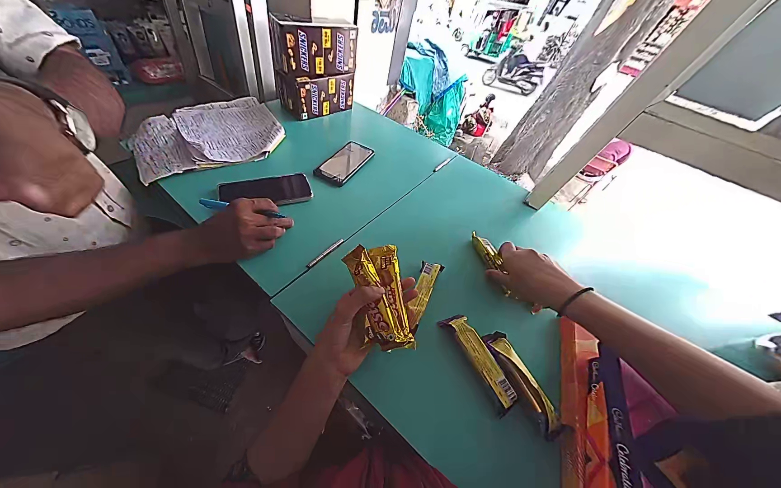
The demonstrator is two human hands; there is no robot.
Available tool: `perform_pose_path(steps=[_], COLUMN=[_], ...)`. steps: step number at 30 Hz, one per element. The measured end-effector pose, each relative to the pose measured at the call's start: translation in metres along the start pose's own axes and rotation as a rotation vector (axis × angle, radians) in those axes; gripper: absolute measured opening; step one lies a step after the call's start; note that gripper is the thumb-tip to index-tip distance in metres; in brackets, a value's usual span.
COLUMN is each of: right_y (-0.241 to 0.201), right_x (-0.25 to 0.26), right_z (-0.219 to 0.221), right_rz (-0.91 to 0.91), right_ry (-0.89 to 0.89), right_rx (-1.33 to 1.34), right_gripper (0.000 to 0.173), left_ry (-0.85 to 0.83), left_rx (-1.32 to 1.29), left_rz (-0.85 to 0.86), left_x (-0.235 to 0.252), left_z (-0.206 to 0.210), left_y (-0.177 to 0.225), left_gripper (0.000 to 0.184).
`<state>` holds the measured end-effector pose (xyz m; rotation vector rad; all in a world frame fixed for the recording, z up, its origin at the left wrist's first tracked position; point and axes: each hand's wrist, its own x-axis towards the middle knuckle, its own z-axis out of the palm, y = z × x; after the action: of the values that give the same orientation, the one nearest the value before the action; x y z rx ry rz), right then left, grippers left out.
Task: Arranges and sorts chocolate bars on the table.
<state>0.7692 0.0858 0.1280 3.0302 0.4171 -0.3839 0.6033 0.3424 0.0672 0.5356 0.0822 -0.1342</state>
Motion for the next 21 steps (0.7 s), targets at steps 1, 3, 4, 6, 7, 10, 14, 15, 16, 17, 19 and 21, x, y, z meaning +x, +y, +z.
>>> perform_pose_path(steps=[1, 3, 4, 6, 7, 10, 14, 15, 16, 17, 19, 21], right_y=[0.006, 0.018, 0.024, 0.036, 0.042, 0.058, 0.042, 0.040, 0.041, 0.044, 0.052, 0.061], right_x=[0.001, 0.001, 0.000, -0.005, -0.006, 0.000, -0.010, -0.010, -0.008, -0.006, 0.000, 0.004], right_z=[-0.003, -0.018, -0.028, -0.044, -0.045, -0.022, 0.000, -0.002, -0.003, -0.001, -0.001, -0.003], right_rz=[-0.046, -0.077, -0.066, -0.001, 0.018, 0.057, 0.198, 0.191, 0.177, 0.161, 0.144, 0.172], right_ry=[-0.003, -0.007, 0.017, 0.057, 0.053, -0.122, -0.072, -0.089, -0.098, -0.092, -0.052, -0.040], right_rx=[0.061, 0.225, 0.286, 0.301, 0.282, 0.090, 0.102, 0.123, 0.152, 0.183, 0.260, 0.423], right_gripper=[0.034, 0.029, 0.030, 0.033, 0.033, 0.040, 0.048, 0.050, 0.052, 0.053, 0.047, 0.041], left_ry=[0.023, 0.043, 0.041, 0.022, 0.008, -0.016, -0.044, -0.050, -0.061, -0.080, -0.114, -0.119], left_rx=[0.015, 0.035, 0.037, 0.022, 0.016, 0.020, 0.010, 0.029, 0.053, 0.078, 0.106, 0.101], left_rz=[0.003, 0.007, 0.008, 0.004, 0.000, 0.006, 0.029, 0.034, 0.038, 0.040, 0.047, 0.039], left_x=[0.000, -0.001, -0.001, -0.002, -0.003, -0.002, 0.001, 0.000, 0.000, 0.000, 0.002, 0.002], left_z=[0.000, -0.001, -0.001, -0.003, -0.003, -0.002, -0.005, -0.006, -0.008, -0.010, -0.012, -0.012], left_y=[-0.001, -0.001, 0.000, 0.000, -0.001, -0.001, -0.001, -0.001, -0.002, -0.003, -0.003, -0.004], left_gripper=[0.025, 0.024, 0.025, 0.031, 0.032, 0.033, 0.044, 0.046, 0.050, 0.055, 0.062, 0.059])
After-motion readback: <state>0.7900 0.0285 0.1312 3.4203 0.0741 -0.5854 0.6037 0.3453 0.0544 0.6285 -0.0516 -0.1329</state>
